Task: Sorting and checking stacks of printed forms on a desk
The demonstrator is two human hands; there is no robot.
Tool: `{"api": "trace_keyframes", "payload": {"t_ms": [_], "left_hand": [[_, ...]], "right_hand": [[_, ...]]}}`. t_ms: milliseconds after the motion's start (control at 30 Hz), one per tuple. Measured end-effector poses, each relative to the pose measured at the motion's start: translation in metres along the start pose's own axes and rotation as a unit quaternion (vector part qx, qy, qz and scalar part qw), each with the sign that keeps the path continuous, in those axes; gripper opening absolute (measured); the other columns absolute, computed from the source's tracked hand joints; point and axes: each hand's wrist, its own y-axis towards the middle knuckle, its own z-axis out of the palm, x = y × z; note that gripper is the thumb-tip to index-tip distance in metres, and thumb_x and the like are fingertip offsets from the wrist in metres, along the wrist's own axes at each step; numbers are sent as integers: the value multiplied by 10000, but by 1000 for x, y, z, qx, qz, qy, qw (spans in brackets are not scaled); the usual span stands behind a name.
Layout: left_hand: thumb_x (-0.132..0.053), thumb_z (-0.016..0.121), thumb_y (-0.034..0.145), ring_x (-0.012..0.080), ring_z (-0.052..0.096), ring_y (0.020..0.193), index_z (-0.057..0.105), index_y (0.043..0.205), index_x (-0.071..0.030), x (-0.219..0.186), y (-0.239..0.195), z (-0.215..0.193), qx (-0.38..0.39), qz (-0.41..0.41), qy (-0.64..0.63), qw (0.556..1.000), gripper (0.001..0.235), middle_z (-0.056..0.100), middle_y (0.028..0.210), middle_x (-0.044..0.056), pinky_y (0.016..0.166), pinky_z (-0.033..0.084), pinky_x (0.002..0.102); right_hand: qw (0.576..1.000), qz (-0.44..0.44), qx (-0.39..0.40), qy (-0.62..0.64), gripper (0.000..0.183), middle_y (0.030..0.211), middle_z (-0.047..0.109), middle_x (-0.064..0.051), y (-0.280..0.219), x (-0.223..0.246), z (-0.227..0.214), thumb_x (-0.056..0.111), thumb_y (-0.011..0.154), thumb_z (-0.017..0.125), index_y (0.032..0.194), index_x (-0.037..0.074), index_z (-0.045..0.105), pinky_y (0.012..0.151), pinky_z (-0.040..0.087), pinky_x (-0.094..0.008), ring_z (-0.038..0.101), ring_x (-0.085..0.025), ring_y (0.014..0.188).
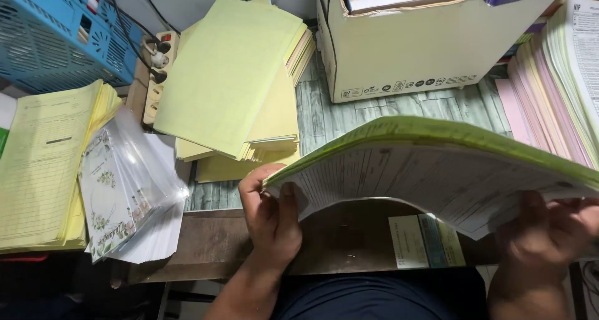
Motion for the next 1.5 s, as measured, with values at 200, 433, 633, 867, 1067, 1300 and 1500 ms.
{"api": "trace_keyframes", "payload": {"t_ms": [200, 433, 633, 867, 1067, 1300, 1500], "left_hand": [[-230, 564, 1006, 260, 627, 1061, 587, 1138, -8, -9, 12, 8, 67, 4, 91, 994, 259, 507, 1202, 139, 1001, 543, 374], [-262, 589, 983, 267, 630, 1057, 531, 1176, -6, -4, 8, 9, 22, -5, 103, 994, 325, 599, 1132, 143, 944, 532, 351], [-238, 567, 1025, 302, 636, 1125, 559, 1256, -23, 19, -5, 6, 25, -47, 92, 994, 315, 648, 1181, 160, 1024, 500, 411], [-167, 619, 989, 208, 618, 955, 516, 1067, -95, -2, 12, 12, 50, -99, -18, 994, 148, 610, 1019, 97, 842, 528, 308], [-111, 564, 1013, 246, 573, 1164, 420, 1245, -82, -7, 11, 12, 62, -21, 22, 998, 275, 545, 1228, 132, 1050, 482, 345], [-192, 586, 1009, 224, 673, 970, 550, 1202, 2, 1, 5, 10, -3, -66, 107, 992, 276, 631, 1091, 128, 844, 564, 301], [-128, 543, 924, 255, 621, 746, 476, 1253, -78, 1, 14, 4, 145, -150, 189, 960, 339, 660, 952, 138, 655, 479, 400]], "right_hand": [[994, -32, 68, -78, 396, 1281, 443, -226, -1, -8, -1, 124, 1077, 627, 1324, -24, 355, 963, 475, -374, 524, -315, 1102], [995, -73, -9, -63, 520, 1302, 489, -216, -13, -35, -9, 5, 1022, 659, 1469, -52, 401, 1102, 425, -488, 483, -366, 1236], [996, 0, 19, -88, 396, 1191, 507, -157, -18, -35, -11, -9, 1012, 667, 1339, -55, 448, 1106, 486, -454, 529, -307, 1175], [996, 63, 55, -21, 262, 1139, 587, -189, -3, 1, 16, 13, 1103, 641, 1204, 73, 408, 919, 552, -360, 614, -271, 1045], [987, 114, 112, 23, 275, 1149, 624, -227, 5, 44, 35, 50, 1092, 566, 1237, 149, 355, 741, 536, -277, 686, -304, 1063], [985, 84, 25, -145, 260, 1117, 584, -170, -19, 2, -2, -150, 1089, 603, 1280, -9, 498, 961, 506, -362, 601, -250, 1088], [973, 147, 82, -156, 59, 1091, 585, -47, -8, 7, -3, -20, 1126, 645, 1087, -16, 601, 932, 493, -309, 574, -166, 1044]]}}
